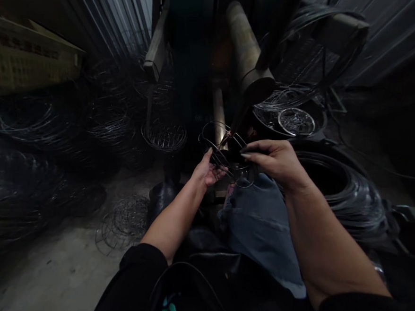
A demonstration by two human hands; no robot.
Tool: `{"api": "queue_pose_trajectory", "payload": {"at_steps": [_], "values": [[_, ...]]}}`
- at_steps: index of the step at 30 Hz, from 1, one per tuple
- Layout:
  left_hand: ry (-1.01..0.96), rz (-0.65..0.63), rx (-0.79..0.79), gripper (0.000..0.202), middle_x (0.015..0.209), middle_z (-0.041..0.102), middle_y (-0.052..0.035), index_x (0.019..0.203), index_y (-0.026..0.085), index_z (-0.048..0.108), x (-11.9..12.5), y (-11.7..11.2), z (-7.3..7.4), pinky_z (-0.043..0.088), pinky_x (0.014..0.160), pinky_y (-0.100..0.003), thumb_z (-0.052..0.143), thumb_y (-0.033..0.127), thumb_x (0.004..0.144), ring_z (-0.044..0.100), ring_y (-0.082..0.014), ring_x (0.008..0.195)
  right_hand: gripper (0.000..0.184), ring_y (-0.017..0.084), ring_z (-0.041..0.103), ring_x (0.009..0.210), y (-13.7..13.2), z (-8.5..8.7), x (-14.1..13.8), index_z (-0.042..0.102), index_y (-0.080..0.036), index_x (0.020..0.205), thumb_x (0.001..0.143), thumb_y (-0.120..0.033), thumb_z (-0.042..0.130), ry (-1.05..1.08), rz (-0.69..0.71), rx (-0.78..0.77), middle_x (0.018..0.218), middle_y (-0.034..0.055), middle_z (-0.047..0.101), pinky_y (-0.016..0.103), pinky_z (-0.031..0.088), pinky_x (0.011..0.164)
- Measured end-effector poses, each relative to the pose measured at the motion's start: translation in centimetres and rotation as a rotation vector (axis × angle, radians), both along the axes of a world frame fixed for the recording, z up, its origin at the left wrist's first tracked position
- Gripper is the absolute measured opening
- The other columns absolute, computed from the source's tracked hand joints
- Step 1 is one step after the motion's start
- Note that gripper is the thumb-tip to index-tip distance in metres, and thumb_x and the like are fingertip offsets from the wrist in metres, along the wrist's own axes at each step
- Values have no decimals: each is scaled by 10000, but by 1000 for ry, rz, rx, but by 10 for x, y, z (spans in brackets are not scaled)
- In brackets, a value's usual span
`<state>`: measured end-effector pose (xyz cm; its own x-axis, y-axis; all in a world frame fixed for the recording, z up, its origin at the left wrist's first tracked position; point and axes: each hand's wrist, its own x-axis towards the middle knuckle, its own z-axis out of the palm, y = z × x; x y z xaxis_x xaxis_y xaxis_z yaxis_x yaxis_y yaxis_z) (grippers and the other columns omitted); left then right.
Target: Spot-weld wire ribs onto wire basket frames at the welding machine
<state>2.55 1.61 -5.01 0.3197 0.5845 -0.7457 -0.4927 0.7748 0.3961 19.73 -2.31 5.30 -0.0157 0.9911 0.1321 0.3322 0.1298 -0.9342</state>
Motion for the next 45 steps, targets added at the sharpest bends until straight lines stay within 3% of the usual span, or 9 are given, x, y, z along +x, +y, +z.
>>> {"api": "queue_pose_trajectory", "payload": {"at_steps": [3, 7, 9, 11, 15, 22, 28, 33, 45], "values": [[396, -54, 318, 642, 806, 663, -120, 1059, 63, 616, -10, -15, -8, 554, 602, -306, 483, 651, 838, 675, -201, 683, 365, 192, 669, 798, -13, -19, 15, 734, -217, 924, 584, -304, 835, 270, -70, -17, 865, 19, 728, 334, 539, 778], [1131, 35, 1177, 673, 1237, 604, -152, 1256, 146, 576, -25, -29, -22, 490, 966, -419, 696, 527, 715, 581, -281, 1150, 459, 208, 684, 815, -38, -56, 31, 726, -230, 955, 534, -328, 880, 406, -202, -48, 902, 33, 735, 385, 560, 797], [1308, 7, 1515, 722, 1343, 550, -156, 1304, 157, 551, -25, -29, -28, 398, 1077, -463, 720, 499, 691, 493, -310, 1269, 452, 211, 681, 785, -46, -68, 27, 734, -212, 933, 535, -366, 881, 360, -244, -49, 869, 40, 734, 391, 563, 785], [1386, -25, 1672, 731, 1330, 571, -161, 1316, 147, 538, -20, -24, -33, 380, 1093, -489, 712, 501, 701, 488, -328, 1280, 440, 204, 669, 733, -49, -73, 18, 742, -192, 912, 551, -408, 869, 314, -296, -41, 814, 37, 725, 379, 563, 750], [1431, -15, 1689, 662, 1259, 628, -154, 1290, 139, 547, -11, -16, -38, 431, 1063, -487, 671, 504, 751, 540, -318, 1237, 396, 180, 626, 640, -48, -71, 2, 745, -164, 831, 574, -447, 847, 248, -390, -6, 716, 23, 694, 346, 545, 674], [1259, 26, 1681, 642, 1240, 641, -136, 1268, 146, 564, -14, -24, -28, 472, 1055, -437, 693, 513, 758, 584, -271, 1197, 387, 224, 664, 754, -55, -58, 8, 761, -179, 876, 621, -467, 802, 36, -389, 73, 839, 51, 729, 368, 545, 746], [1229, 138, 1504, 746, 1226, 646, -178, 1243, 99, 579, -14, -21, -25, 485, 1043, -437, 808, 482, 644, 617, -294, 1157, 325, 223, 669, 795, -25, -38, -8, 760, -200, 898, 738, -479, 709, -205, -337, 245, 866, 51, 731, 347, 523, 775], [1211, 118, 1389, 756, 1248, 636, -187, 1234, 106, 589, -14, -14, -19, 459, 1067, -449, 832, 469, 617, 600, -301, 1188, 327, 241, 665, 828, -6, -27, -15, 756, -186, 914, 750, -459, 683, -255, -317, 240, 874, 65, 733, 360, 508, 785], [1068, 89, 1343, 727, 1214, 649, -148, 1227, 127, 594, -8, -27, -13, 483, 1038, -403, 842, 437, 618, 617, -265, 1148, 312, 207, 640, 737, -13, -30, -17, 738, -176, 911, 785, -454, 673, -264, -363, 254, 821, 51, 709, 325, 496, 720]]}}
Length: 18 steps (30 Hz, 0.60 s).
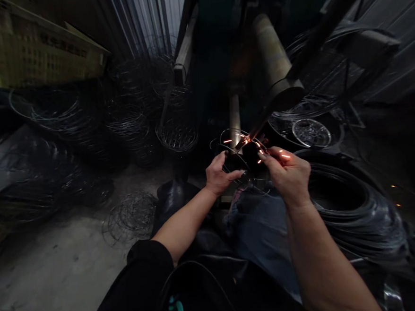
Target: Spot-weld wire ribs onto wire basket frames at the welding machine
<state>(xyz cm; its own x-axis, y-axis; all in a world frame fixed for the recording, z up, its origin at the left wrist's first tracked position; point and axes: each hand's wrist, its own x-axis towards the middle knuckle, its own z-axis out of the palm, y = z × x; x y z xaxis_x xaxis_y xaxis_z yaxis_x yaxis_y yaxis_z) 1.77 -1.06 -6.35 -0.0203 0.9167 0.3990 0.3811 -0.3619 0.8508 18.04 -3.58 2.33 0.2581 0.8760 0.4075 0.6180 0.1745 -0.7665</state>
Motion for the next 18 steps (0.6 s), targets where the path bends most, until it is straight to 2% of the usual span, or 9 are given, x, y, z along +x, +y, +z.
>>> {"api": "queue_pose_trajectory", "payload": {"at_steps": [5, 7, 13, 18], "values": [[19, 32, -29, 759, 1214, 650, -154, 1228, 123, 589, 1, -3, 4, 472, 1051, -420, 870, 398, 579, 617, -280, 1151, 319, 263, 636, 911, -24, -4, -5, 694, -165, 1013, 840, -422, 618, -217, -132, 201, 970, 110, 702, 422, 468, 885], [18, 50, -30, 750, 1214, 650, -159, 1221, 125, 592, 2, -5, 5, 472, 1049, -420, 870, 395, 579, 617, -282, 1152, 281, 268, 639, 920, -36, -8, -9, 687, -173, 991, 865, -404, 588, -283, -123, 239, 974, 120, 703, 431, 471, 888], [15, 109, -37, 712, 1211, 649, -168, 1214, 120, 583, 2, -5, 7, 491, 1021, -410, 852, 392, 612, 619, -284, 1150, 228, 263, 659, 900, -56, -22, -15, 681, -185, 986, 870, -350, 575, -286, -45, 264, 958, 117, 716, 440, 504, 860], [73, 137, -2, 657, 1221, 644, -137, 1210, 162, 573, -4, 5, 11, 483, 1022, -427, 835, 291, 622, 613, -274, 1154, 204, 238, 648, 831, -67, -22, -17, 692, -203, 954, 848, -343, 589, -202, -29, 185, 931, 93, 712, 414, 529, 806]]}}
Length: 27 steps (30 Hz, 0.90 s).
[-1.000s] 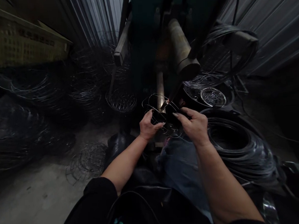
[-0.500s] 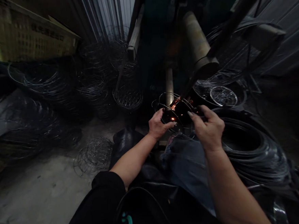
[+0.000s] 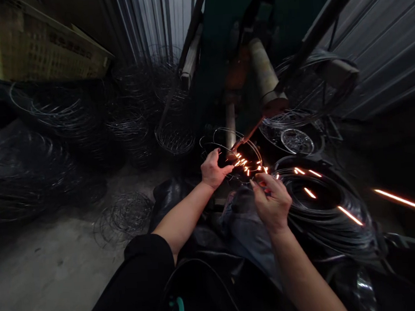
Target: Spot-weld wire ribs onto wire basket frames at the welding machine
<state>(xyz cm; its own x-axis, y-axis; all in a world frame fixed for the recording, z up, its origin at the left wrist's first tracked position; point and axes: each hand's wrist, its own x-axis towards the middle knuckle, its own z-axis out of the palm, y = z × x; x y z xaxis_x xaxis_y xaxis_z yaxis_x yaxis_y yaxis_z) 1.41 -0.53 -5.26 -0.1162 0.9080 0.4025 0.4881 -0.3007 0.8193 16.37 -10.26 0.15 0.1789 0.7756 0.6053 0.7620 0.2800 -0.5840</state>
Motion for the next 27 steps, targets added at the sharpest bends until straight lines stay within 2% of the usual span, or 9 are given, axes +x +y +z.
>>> {"api": "queue_pose_trajectory", "payload": {"at_steps": [3, 6, 10, 13, 17, 21, 24, 25, 27], "values": [[30, -15, 16, 646, 1182, 652, -148, 1194, 138, 573, -1, -5, 2, 497, 991, -413, 821, 319, 626, 625, -276, 1122, 192, 236, 653, 842, -13, -5, -13, 699, -208, 940, 842, -318, 575, 73, 91, -80, 922, 86, 714, 408, 534, 817], [68, -63, 82, 617, 1166, 651, -147, 1182, 120, 572, 0, -22, -3, 498, 983, -386, 792, 298, 634, 628, -267, 1105, 243, 260, 667, 918, -34, -28, -34, 705, -205, 982, 810, -294, 558, 218, 216, -276, 988, 99, 719, 435, 538, 872], [176, -179, 135, 566, 1151, 653, -125, 1165, 155, 580, -5, -56, -11, 496, 973, -397, 756, 296, 645, 626, -269, 1095, 541, 334, 557, 1213, -64, -67, -63, 601, -125, 1253, 727, -240, 555, 418, 132, -433, 1280, 173, 610, 519, 437, 1047], [251, -180, 179, 561, 1063, 663, -123, 1142, 147, 593, -12, -75, 0, 509, 918, -416, 747, 397, 663, 638, -282, 1015, 695, 299, 489, 1300, -76, -75, -78, 498, -106, 1364, 672, -159, 537, 500, 134, -464, 1378, 162, 536, 458, 385, 1112], [282, -107, 252, 674, 987, 633, -99, 1243, 126, 555, -12, -84, 39, 508, 867, -400, 725, 471, 690, 623, -258, 923, 718, 240, 541, 1240, -72, -50, -81, 434, -162, 1393, 680, -109, 509, 543, 149, -382, 1330, 105, 580, 401, 411, 1089], [291, -132, 260, 795, 993, 623, -97, 1323, 122, 513, 0, -97, 77, 511, 874, -421, 734, 513, 667, 618, -269, 926, 533, 223, 637, 1015, -70, -17, -69, 502, -164, 1263, 731, -162, 518, 578, 133, -257, 1117, 85, 663, 355, 500, 946], [243, -287, 244, 828, 1235, 586, -164, 1415, 124, 428, 11, -118, 98, 515, 927, -440, 678, 526, 736, 620, -290, 1056, 360, 205, 638, 842, -71, 1, -41, 562, -174, 1117, 762, -233, 554, 603, 26, -243, 939, 52, 678, 333, 522, 819], [231, -370, 244, 829, 1329, 540, -177, 1441, 136, 400, 15, -128, 105, 510, 956, -451, 663, 523, 757, 596, -305, 1138, 322, 198, 630, 815, -72, 7, -26, 574, -182, 1080, 768, -261, 574, 605, -29, -236, 908, 40, 676, 325, 518, 793], [231, -590, 253, 801, 1432, 481, -148, 1461, 190, 395, 19, -151, 117, 492, 1012, -469, 664, 502, 774, 519, -323, 1274, 273, 186, 613, 782, -80, 19, 12, 601, -188, 1001, 760, -314, 625, 588, -150, -211, 855, 23, 671, 306, 508, 757]]}}
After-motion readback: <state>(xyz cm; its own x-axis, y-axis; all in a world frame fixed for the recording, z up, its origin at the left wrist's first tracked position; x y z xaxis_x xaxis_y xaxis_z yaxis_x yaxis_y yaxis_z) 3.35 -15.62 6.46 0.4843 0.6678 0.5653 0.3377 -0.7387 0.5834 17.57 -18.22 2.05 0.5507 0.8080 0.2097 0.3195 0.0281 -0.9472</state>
